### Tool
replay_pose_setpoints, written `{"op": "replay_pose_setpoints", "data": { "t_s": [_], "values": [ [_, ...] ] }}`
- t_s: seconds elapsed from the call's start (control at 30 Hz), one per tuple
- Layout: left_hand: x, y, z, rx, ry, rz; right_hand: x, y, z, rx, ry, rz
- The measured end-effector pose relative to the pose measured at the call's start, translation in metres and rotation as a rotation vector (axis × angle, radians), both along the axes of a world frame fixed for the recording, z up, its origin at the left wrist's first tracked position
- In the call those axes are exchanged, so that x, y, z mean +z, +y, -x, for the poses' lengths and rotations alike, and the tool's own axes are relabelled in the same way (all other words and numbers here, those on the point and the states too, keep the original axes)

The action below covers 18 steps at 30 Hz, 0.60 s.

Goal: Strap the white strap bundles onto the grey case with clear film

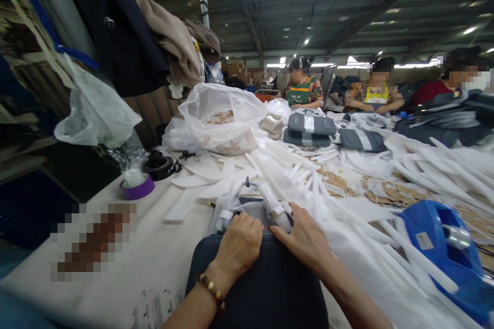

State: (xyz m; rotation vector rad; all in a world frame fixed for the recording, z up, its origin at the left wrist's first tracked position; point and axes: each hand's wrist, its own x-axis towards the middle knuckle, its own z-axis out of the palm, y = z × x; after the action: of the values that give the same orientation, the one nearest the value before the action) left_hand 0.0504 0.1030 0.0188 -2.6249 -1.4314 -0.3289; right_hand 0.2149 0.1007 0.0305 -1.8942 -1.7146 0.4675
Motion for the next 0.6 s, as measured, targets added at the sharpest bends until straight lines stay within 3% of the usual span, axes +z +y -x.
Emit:
{"op": "replay_pose_setpoints", "data": {
  "t_s": [0.2, 0.37, 0.47, 0.6],
  "values": [
    [-0.003, 0.003, 0.004, 0.017, -0.05, -0.002, 0.003, 0.035, -0.003, 0.128, 0.271, 0.214],
    [-0.006, 0.005, 0.004, 0.028, -0.088, -0.005, -0.007, 0.039, -0.009, 0.321, 0.57, 0.339],
    [-0.008, 0.005, 0.004, 0.022, -0.099, -0.013, -0.012, 0.039, -0.006, 0.358, 0.613, 0.348],
    [-0.009, 0.005, 0.007, -0.096, -0.101, -0.062, -0.016, 0.043, -0.005, 0.376, 0.502, 0.286]
  ]
}}
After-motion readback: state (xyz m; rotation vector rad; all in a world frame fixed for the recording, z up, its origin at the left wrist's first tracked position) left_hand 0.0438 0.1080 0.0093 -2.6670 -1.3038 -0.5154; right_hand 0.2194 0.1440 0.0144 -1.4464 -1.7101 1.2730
